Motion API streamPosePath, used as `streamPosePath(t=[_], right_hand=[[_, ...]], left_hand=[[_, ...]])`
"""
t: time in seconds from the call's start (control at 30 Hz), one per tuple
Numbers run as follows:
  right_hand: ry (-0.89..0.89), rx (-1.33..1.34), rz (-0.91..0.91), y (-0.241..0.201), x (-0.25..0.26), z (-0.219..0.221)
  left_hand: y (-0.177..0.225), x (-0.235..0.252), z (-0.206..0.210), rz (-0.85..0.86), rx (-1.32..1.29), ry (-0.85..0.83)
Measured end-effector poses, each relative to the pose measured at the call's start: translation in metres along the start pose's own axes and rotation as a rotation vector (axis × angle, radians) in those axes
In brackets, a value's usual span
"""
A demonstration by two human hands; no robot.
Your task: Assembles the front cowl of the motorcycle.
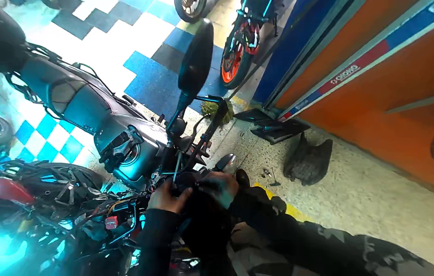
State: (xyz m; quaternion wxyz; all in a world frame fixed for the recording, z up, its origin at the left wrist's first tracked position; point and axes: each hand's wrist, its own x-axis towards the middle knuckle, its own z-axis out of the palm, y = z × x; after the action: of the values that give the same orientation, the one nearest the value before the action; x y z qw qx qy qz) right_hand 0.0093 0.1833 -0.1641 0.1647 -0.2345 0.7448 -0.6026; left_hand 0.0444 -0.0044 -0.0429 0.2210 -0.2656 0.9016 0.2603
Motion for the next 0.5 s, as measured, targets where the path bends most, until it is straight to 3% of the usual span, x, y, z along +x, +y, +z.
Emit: streamPosePath(t=[0.1,0.3,0.5], right_hand=[[0.011,-0.035,-0.081,0.008,0.005,0.001],[0.052,-0.034,-0.044,0.010,0.002,0.005],[0.053,-0.112,-0.211,0.011,0.006,0.000]], left_hand=[[0.010,0.004,0.012,-0.009,-0.028,0.064],[0.019,-0.004,0.025,-0.048,0.002,0.237],[0.021,-0.004,0.029,-0.027,0.042,0.318]])
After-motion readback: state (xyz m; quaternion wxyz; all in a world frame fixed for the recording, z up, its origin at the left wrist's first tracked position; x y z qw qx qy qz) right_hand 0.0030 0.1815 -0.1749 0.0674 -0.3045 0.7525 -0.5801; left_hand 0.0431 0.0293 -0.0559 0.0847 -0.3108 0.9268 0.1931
